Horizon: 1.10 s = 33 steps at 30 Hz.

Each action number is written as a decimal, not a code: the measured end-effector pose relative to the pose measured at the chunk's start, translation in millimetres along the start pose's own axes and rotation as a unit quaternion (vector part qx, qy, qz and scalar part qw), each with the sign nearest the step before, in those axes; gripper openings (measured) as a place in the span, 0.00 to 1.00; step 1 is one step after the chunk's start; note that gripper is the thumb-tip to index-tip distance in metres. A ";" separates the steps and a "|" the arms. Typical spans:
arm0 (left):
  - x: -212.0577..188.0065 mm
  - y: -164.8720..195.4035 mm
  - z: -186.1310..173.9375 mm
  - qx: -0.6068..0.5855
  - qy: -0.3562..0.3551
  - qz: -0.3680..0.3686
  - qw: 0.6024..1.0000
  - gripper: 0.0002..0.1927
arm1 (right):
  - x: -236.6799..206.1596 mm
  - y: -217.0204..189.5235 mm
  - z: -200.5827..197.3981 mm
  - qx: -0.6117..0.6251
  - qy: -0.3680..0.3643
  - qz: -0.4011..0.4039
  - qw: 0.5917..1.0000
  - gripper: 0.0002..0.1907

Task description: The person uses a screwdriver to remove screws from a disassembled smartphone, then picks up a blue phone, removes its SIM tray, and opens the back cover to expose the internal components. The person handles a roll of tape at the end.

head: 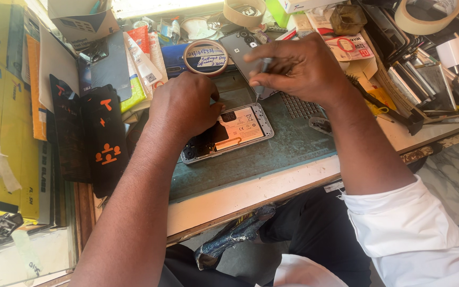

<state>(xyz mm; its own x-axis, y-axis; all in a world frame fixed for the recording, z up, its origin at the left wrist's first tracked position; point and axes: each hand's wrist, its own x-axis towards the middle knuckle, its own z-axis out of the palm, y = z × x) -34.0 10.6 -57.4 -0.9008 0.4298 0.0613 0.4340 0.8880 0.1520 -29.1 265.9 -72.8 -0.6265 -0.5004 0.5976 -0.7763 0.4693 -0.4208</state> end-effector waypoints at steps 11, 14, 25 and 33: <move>-0.5 -2.5 -0.5 0.004 -0.005 0.004 1.000 0.10 | 7.8 -14.8 10.3 0.081 -0.009 0.009 0.997 0.25; -1.4 -3.5 -1.9 0.001 -0.005 0.003 1.000 0.10 | 8.2 -18.0 5.0 0.048 0.005 -0.019 0.999 0.29; -0.7 -0.6 -2.1 0.016 -0.007 0.005 1.000 0.12 | 7.6 -15.3 4.8 0.041 -0.013 -0.016 0.999 0.27; 0.3 0.8 -1.5 0.016 -0.012 0.001 1.000 0.13 | 6.5 -17.3 5.0 0.013 -0.003 0.024 1.000 0.27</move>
<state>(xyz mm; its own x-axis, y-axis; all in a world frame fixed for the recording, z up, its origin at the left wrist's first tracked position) -33.9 11.2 -55.8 -0.8994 0.4355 0.0373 0.4367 0.8917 0.1193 -20.1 250.9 -65.0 -0.6629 -0.4831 0.5719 -0.7473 0.4736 -0.4662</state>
